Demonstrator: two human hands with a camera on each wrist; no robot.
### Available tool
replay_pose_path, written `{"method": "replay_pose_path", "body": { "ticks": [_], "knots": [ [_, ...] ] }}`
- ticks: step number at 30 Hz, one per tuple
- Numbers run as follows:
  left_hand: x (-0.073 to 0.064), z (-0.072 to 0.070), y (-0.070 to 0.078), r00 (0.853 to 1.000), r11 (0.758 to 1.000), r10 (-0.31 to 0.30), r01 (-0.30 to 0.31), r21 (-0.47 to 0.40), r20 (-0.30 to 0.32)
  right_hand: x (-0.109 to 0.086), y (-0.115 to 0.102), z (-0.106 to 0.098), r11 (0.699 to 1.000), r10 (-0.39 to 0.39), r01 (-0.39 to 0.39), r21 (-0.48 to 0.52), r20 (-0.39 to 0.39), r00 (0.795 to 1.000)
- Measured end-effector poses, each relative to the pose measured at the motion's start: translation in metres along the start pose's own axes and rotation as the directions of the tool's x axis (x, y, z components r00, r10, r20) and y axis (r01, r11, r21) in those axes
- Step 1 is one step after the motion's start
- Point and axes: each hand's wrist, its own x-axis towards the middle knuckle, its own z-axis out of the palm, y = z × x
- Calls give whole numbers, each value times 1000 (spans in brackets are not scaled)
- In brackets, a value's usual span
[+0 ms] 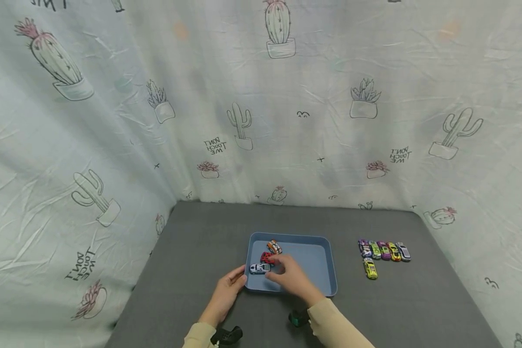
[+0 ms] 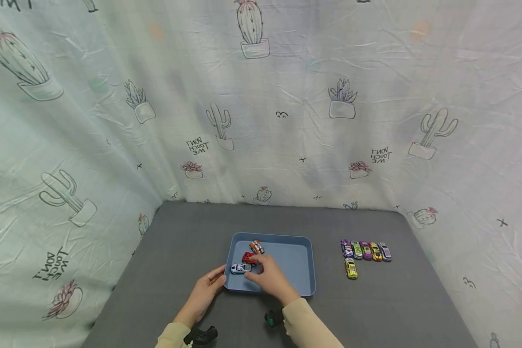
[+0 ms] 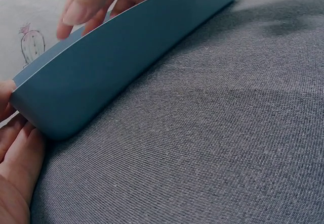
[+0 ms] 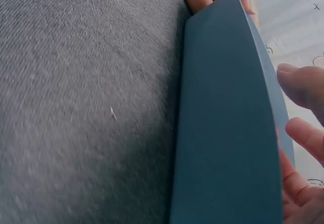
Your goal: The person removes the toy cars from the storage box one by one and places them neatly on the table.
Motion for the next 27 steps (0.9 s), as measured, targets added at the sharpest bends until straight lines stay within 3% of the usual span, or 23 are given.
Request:
{"method": "replay_pose_path", "body": {
  "ticks": [7,16,27],
  "knots": [
    [-2,2,3,1000,1000,9,-9,30,0,2,2,8,1000,-7,7,-7,23,1000],
    [-3,3,7,1000,1000,6,-6,18,-9,6,4,14,996,-16,17,-91,16,1000],
    [-5,7,7,999,996,33,-32,80,-9,3,5,19,994,0,-4,-107,-39,999]
  ]
}}
